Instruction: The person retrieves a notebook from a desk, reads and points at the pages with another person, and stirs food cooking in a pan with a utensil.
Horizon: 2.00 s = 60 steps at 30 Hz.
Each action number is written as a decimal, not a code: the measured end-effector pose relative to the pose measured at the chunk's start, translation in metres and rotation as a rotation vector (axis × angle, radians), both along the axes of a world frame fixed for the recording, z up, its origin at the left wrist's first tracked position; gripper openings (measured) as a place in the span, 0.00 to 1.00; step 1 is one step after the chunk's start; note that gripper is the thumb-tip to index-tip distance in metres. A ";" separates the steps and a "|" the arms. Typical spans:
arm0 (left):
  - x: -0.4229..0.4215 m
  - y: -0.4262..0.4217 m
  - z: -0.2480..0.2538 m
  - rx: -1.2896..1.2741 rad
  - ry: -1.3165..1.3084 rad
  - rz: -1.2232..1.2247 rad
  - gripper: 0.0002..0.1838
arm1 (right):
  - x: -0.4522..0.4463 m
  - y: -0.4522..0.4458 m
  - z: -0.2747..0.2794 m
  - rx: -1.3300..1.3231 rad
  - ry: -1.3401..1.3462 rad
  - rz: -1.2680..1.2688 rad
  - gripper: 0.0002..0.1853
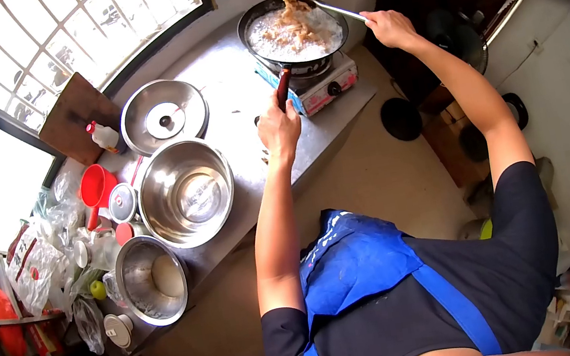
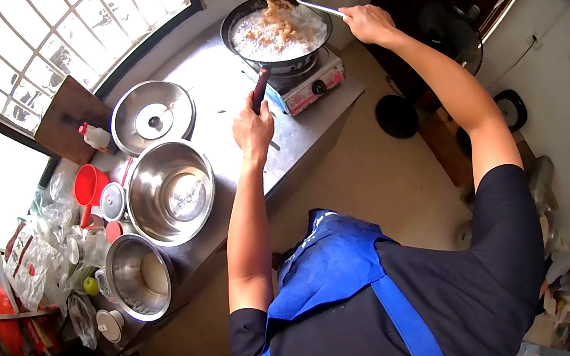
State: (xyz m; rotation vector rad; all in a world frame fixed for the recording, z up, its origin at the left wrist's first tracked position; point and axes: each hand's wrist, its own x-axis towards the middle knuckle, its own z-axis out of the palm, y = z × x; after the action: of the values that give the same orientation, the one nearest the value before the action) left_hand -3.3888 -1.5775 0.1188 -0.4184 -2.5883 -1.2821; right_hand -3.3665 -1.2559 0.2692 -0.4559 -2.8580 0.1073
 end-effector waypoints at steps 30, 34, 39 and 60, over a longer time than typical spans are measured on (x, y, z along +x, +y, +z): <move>0.002 0.000 0.002 0.029 -0.040 0.020 0.21 | -0.101 -0.017 -0.029 0.240 -0.322 0.401 0.08; 0.002 -0.001 0.001 0.014 -0.018 0.024 0.22 | -0.065 -0.024 -0.019 0.290 -0.245 0.426 0.10; 0.001 0.000 0.001 0.010 -0.042 0.014 0.22 | -0.023 -0.027 0.007 0.281 -0.264 0.261 0.18; -0.004 -0.004 0.004 0.026 -0.023 0.009 0.22 | 0.038 -0.004 0.123 0.361 -0.371 0.265 0.17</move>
State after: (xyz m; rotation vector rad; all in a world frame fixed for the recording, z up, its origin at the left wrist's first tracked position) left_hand -3.3925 -1.5811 0.1228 -0.3898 -2.5864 -1.3240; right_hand -3.3287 -1.2595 0.3924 -0.0221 -3.1813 -0.4890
